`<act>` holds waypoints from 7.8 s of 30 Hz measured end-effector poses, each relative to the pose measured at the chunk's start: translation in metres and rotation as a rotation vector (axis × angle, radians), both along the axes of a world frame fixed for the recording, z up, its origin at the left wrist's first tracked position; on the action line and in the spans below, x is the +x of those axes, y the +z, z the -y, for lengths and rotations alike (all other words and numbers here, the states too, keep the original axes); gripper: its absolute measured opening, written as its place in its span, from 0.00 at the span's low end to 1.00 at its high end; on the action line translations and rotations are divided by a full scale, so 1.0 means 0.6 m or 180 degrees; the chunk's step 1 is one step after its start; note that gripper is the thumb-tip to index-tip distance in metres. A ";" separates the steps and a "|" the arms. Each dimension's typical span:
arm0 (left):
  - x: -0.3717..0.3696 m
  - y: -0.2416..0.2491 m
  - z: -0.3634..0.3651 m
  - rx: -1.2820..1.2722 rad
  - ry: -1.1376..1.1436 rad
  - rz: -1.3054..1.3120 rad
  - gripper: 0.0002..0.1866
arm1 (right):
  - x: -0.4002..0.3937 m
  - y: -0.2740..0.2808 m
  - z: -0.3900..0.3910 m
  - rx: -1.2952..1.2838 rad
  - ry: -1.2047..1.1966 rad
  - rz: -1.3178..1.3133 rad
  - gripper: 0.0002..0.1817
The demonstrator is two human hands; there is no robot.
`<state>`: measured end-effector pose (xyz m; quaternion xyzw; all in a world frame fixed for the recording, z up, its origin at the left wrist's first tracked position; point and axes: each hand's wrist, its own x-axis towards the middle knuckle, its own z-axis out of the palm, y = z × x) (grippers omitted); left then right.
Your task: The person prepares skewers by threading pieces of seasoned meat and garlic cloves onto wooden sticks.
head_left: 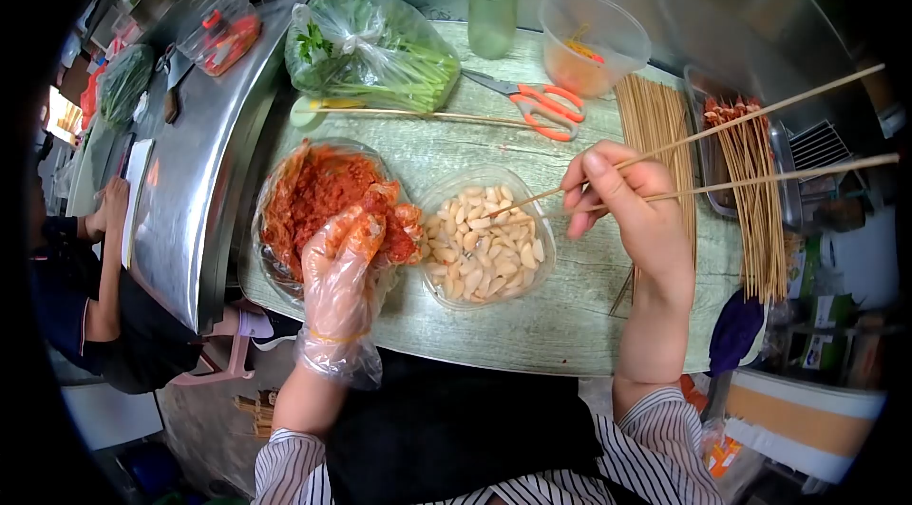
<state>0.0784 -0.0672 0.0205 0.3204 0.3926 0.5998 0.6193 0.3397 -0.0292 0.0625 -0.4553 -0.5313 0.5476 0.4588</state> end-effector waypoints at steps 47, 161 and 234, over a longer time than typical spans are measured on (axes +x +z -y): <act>0.045 0.015 -0.017 -0.0262 -0.0379 0.0201 0.19 | -0.006 0.040 0.045 0.0905 -0.0112 -0.0666 0.16; 0.041 0.014 -0.024 -0.0210 -0.0345 0.2171 0.21 | -0.044 0.028 0.065 0.1589 0.0042 -0.0220 0.20; -0.061 -0.059 -0.002 0.0216 0.0978 0.0513 0.20 | -0.226 -0.064 0.103 0.2449 0.0312 0.0621 0.40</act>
